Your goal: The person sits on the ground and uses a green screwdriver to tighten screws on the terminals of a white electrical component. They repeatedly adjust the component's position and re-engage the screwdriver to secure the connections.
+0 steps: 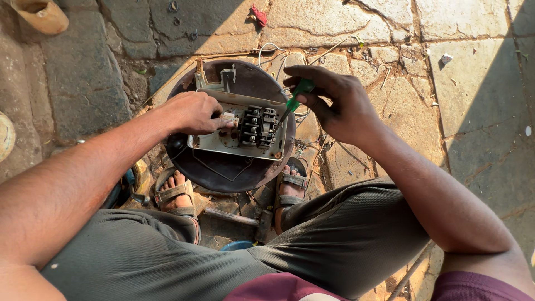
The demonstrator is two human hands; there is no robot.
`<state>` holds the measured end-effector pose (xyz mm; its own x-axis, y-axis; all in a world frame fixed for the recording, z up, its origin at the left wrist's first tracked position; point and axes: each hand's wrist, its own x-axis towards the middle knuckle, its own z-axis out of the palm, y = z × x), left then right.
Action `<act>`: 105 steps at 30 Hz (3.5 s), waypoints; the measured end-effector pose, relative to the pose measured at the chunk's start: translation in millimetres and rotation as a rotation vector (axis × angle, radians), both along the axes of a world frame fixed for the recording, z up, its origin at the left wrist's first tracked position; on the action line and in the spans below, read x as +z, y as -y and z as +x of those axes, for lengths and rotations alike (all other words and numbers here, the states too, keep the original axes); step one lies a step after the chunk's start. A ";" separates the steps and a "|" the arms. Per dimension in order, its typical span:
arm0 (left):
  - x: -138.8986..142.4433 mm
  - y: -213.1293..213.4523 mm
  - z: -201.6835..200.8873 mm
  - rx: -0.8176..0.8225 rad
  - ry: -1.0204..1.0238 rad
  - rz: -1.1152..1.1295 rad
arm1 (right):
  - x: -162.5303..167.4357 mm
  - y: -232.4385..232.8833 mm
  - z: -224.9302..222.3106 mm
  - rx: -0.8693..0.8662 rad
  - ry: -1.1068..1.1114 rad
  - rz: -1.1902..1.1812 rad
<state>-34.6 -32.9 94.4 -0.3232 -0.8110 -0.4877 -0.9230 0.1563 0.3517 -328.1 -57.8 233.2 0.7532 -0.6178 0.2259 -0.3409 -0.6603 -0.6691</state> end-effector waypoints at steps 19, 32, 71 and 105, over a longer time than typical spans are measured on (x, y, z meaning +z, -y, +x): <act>-8.7 2.2 -0.4 0.057 -0.043 0.045 | -17.1 -4.6 1.2 -0.109 -0.068 -0.042; -10.0 2.5 1.0 0.059 -0.071 0.040 | -15.6 -16.9 5.4 -0.295 0.005 0.024; -3.0 2.9 0.7 0.046 -0.065 0.061 | -2.6 -20.6 -5.5 -0.099 -0.015 0.021; -16.6 2.9 2.5 0.073 -0.118 0.080 | -2.9 -41.0 8.9 -0.332 -0.247 0.014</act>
<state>-32.1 -35.8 77.8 -0.3235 -0.7947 -0.5136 -0.8823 0.0571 0.4673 -319.1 -16.8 230.3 0.5432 -0.8379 0.0531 -0.6851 -0.4789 -0.5489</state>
